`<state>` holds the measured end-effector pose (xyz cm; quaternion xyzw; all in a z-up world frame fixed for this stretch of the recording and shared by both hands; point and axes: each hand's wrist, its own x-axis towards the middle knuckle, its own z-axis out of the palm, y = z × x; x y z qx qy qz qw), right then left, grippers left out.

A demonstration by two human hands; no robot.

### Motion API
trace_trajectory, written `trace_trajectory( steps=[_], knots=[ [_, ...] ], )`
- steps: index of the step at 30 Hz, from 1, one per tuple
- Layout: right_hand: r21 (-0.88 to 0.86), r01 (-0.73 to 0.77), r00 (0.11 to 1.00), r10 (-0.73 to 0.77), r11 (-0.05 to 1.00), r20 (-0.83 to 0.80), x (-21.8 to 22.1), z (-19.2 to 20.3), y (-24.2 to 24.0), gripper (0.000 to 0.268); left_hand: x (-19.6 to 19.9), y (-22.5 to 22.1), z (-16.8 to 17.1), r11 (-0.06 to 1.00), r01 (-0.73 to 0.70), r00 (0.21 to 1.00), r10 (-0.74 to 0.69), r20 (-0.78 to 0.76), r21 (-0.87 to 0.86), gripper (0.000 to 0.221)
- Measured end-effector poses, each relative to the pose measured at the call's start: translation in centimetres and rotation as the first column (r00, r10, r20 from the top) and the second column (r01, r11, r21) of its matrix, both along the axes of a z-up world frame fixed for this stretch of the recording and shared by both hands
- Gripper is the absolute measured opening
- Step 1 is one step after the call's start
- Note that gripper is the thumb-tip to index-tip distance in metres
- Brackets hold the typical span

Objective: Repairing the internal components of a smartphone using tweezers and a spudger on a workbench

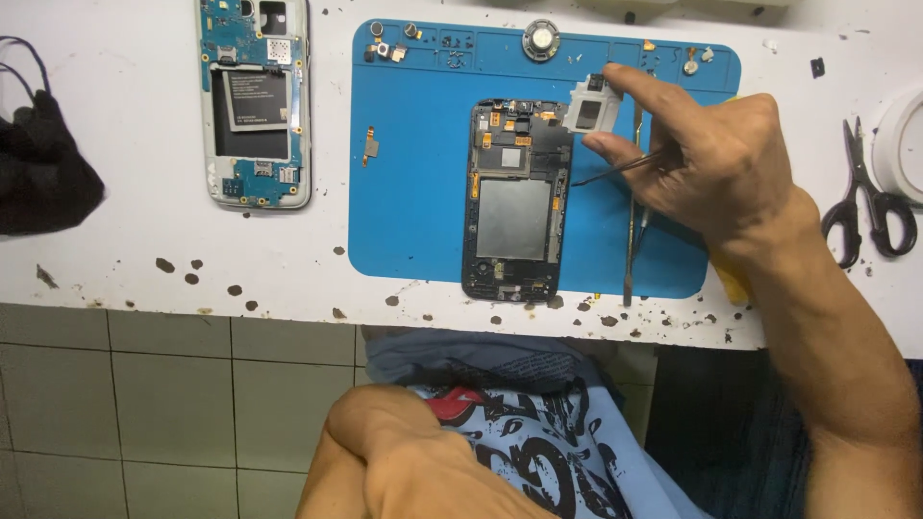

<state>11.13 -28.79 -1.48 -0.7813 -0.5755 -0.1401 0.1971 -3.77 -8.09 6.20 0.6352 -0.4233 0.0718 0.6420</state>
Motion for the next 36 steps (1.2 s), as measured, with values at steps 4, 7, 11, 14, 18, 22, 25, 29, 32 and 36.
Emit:
trace_trajectory(
  steps=[4, 7, 11, 14, 18, 22, 25, 29, 32, 36],
  knots=[
    [0.018, -0.006, 1.0, 0.006, 1.0, 0.006, -0.1, -0.1, 0.0, 0.047, 5.0, 2.2, -18.0, 1.0, 0.008, 1.0, -0.008, 0.022, 0.024, 0.046],
    [0.028, -0.016, 1.0, 0.016, 0.999, 0.02, -0.2, 0.0, 0.2, 0.047, 3.9, 1.5, -20.4, 0.999, 0.006, 0.999, -0.008, 0.044, 0.045, 0.044],
    [0.046, -0.044, 0.999, 0.043, 0.998, 0.023, -0.2, -0.3, 0.4, 0.048, 1.3, -0.6, -22.3, 0.996, 0.007, 0.997, -0.013, 0.073, 0.084, 0.042],
    [0.045, -0.025, 0.999, 0.024, 0.999, 0.035, -0.2, -0.2, 0.2, 0.049, -2.1, -2.5, -23.9, 0.993, -0.014, 0.996, 0.003, 0.086, 0.121, 0.04],
    [0.06, -0.01, 0.999, 0.008, 0.998, 0.036, -0.3, -0.3, 0.2, 0.049, -5.1, -4.8, -25.6, 0.988, -0.012, 0.993, -0.006, 0.114, 0.153, 0.038],
    [0.075, -0.037, 0.999, 0.035, 0.996, 0.032, -0.4, -0.3, 0.3, 0.049, -7.5, -6.3, -26.5, 0.983, -0.001, 0.99, -0.024, 0.136, 0.181, 0.035],
    [0.078, -0.033, 0.998, 0.029, 0.996, 0.052, -0.3, -0.4, 0.3, 0.048, -8.7, -7.3, -27.1, 0.979, 0.001, 0.987, -0.034, 0.156, 0.203, 0.034],
    [0.073, -0.014, 0.998, 0.009, 0.997, 0.066, -0.4, -0.2, 0.3, 0.049, -9.3, -8.2, -27.7, 0.972, 0.004, 0.981, -0.05, 0.189, 0.236, 0.032],
    [0.093, -0.046, 0.999, 0.044, 0.995, 0.025, -0.5, 0.2, 0.5, 0.047, -9.0, -8.3, -28.0, 0.964, 0.005, 0.974, -0.065, 0.218, 0.264, 0.03],
    [0.082, -0.062, 0.998, 0.061, 0.995, 0.01, -0.6, 0.3, 0.5, 0.049, -8.7, -8.8, -28.1, 0.959, 0.016, 0.966, -0.088, 0.245, 0.283, 0.028]
  ],
)
